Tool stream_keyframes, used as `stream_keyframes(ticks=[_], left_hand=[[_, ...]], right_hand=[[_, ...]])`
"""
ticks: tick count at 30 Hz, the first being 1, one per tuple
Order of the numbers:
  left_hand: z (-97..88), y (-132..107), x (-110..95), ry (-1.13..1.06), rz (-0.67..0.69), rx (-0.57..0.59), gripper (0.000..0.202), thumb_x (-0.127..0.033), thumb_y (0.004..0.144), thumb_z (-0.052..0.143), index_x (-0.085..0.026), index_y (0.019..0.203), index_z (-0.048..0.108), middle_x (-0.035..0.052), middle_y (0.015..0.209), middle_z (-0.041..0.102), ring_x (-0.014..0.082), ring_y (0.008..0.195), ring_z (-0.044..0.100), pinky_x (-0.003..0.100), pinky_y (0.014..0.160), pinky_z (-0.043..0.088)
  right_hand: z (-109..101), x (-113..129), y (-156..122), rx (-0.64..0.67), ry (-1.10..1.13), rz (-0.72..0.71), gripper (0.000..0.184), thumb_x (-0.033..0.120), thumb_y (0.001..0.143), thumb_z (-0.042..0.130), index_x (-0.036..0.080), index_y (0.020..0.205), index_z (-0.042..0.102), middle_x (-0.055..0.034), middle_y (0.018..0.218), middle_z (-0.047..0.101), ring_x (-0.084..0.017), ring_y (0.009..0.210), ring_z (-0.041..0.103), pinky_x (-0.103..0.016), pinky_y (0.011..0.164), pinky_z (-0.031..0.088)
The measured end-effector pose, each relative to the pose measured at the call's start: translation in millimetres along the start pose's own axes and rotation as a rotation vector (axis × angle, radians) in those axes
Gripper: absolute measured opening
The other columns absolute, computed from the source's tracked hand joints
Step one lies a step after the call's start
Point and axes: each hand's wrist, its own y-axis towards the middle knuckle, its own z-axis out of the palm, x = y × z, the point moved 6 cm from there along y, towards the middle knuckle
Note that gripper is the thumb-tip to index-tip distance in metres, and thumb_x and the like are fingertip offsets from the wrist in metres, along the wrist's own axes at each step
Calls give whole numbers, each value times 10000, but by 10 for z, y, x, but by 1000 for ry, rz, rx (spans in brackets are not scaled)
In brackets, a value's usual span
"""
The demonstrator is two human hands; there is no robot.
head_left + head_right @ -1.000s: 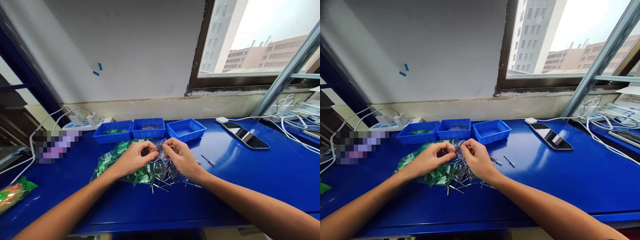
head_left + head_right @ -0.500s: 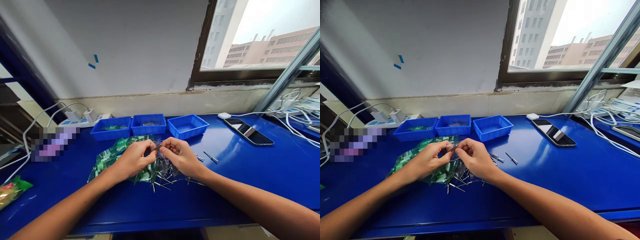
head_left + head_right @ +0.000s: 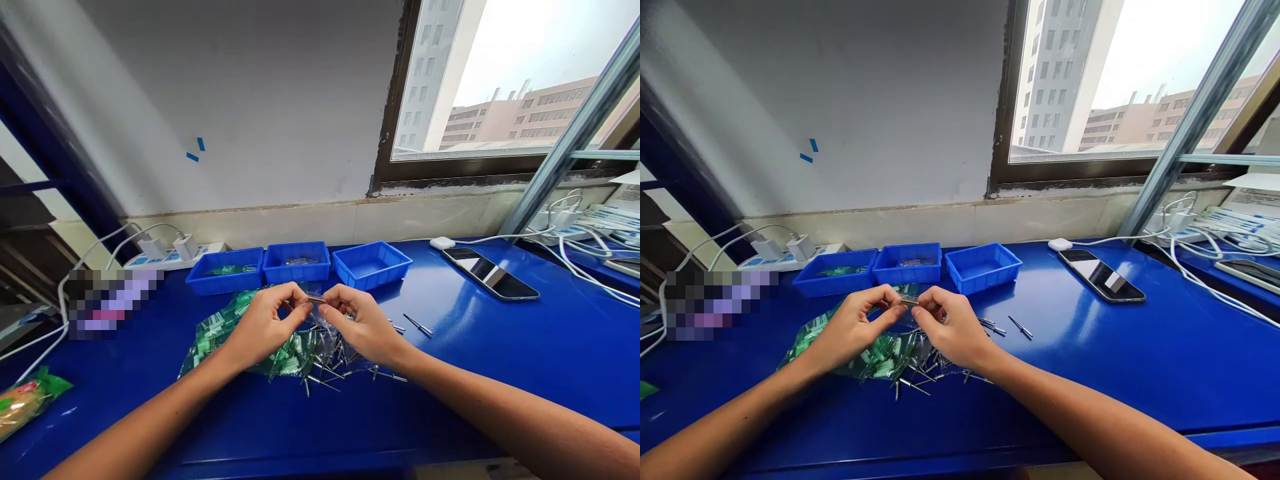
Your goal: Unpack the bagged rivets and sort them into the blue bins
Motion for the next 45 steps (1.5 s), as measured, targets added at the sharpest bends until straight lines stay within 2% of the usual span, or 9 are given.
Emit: stream_keyframes(ticks=[4,10,19,28,36,42,45], left_hand=[[-19,1,-23,24,-13,1,208,-298,803,511,-155,652,526,-12,636,538,123,622,485,237,580,377],[-2,12,-2,35,19,-7,192,-319,826,496,-156,772,583,13,738,609,141,692,545,254,631,413],[0,1,-18,-12,3,-28,217,-335,824,491,-153,726,557,14,707,594,138,668,533,256,613,415],[14,17,9,-165,-30,15,192,-319,781,509,-153,687,530,-4,665,524,117,631,465,240,587,385],[108,9,62,-298,-60,19,179,-336,787,512,-159,768,500,-13,716,499,117,667,459,249,634,381],[61,8,18,-260,-31,-14,162,-307,782,513,-159,716,502,-21,675,481,108,634,434,234,597,368],[57,6,18,-175,1,-21,155,-290,789,505,-158,709,516,-16,675,508,111,635,457,235,599,382]], right_hand=[[8,10,-2,11,-22,-9,104,247,795,506,184,720,541,19,604,511,-105,562,434,-259,526,349],[4,38,-4,22,-64,-18,160,244,791,506,189,641,509,25,570,489,-99,539,414,-252,505,334],[-22,33,-4,-34,-26,-16,112,270,805,507,181,756,553,9,631,544,-110,580,472,-262,543,368],[-30,55,-14,-47,-31,-57,120,278,810,503,187,737,527,13,616,525,-112,574,465,-267,544,365],[-47,77,-11,-60,-63,-66,155,263,808,491,195,670,473,7,609,522,-110,561,446,-273,539,358],[-42,100,-10,-52,-102,-74,147,251,810,480,199,673,464,20,589,495,-105,540,439,-258,512,350],[-41,95,-3,-42,-144,-111,78,223,802,492,195,729,494,14,624,526,-108,568,469,-253,532,375]])
